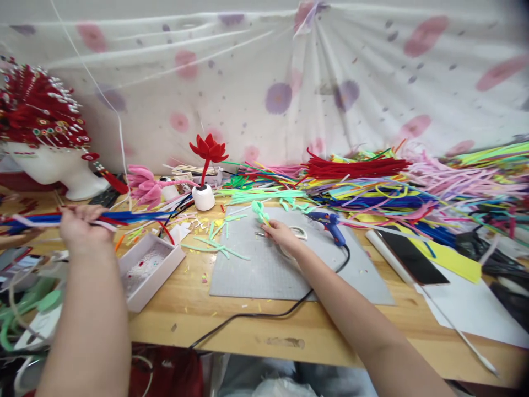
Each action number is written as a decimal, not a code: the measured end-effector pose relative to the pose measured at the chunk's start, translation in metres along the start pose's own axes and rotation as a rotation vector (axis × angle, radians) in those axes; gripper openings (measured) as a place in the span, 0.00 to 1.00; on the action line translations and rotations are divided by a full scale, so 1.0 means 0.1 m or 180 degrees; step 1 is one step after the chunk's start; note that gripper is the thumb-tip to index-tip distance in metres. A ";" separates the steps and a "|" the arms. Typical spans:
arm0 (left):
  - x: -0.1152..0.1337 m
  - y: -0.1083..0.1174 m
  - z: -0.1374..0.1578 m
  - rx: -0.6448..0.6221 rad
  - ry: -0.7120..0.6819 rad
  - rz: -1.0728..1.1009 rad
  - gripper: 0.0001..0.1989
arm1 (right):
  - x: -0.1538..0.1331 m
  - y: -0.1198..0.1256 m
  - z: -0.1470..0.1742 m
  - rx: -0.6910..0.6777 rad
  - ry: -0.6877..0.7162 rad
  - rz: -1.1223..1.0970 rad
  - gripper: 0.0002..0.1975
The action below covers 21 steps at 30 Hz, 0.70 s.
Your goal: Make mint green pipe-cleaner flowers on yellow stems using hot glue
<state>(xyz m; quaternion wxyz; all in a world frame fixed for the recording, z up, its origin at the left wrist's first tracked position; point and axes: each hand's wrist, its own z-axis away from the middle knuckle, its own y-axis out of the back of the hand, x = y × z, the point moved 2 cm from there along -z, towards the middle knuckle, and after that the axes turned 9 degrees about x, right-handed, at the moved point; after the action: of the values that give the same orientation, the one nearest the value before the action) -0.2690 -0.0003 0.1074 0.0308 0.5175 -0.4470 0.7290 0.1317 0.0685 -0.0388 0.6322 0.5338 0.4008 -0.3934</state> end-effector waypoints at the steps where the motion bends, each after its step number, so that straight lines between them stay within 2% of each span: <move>1: -0.09 -0.07 0.14 0.0057 -0.0083 0.0321 0.19 | -0.01 0.00 -0.02 0.0106 0.0163 0.0362 0.09; 4: -0.34 -0.33 0.60 -0.0177 0.0085 0.0560 0.19 | -0.06 -0.01 -0.05 0.0239 0.0516 0.1283 0.09; 7: -0.49 -0.64 1.02 -0.0654 0.0206 0.0566 0.18 | -0.13 0.01 -0.03 0.0331 0.0816 0.1617 0.15; 10: -0.70 -0.97 1.33 -0.1109 0.0160 0.0126 0.15 | -0.27 0.05 0.00 0.0241 0.1066 0.0965 0.18; 14: -1.23 -1.33 1.56 -0.1634 0.0222 -0.0692 0.11 | -0.66 0.12 0.06 -0.0324 0.1221 -0.0552 0.18; 17: -1.60 -1.45 1.60 -0.1737 -0.0032 -0.1051 0.11 | -1.04 0.16 0.10 -0.0591 0.1471 -0.1268 0.19; 19: -1.77 -1.46 1.59 -0.1689 -0.0093 -0.1296 0.08 | -1.26 0.14 0.11 -0.0650 0.1493 -0.1313 0.20; 21: -1.86 -1.43 1.57 -0.1688 -0.0117 -0.1500 0.07 | -1.41 0.11 0.09 -0.0475 0.1572 -0.1205 0.20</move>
<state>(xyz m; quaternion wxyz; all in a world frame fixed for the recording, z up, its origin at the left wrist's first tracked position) 0.0037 0.0562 0.0611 0.3234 0.5935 -0.4896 0.5510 0.0907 0.0707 0.0972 0.4689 0.4812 0.6621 -0.3321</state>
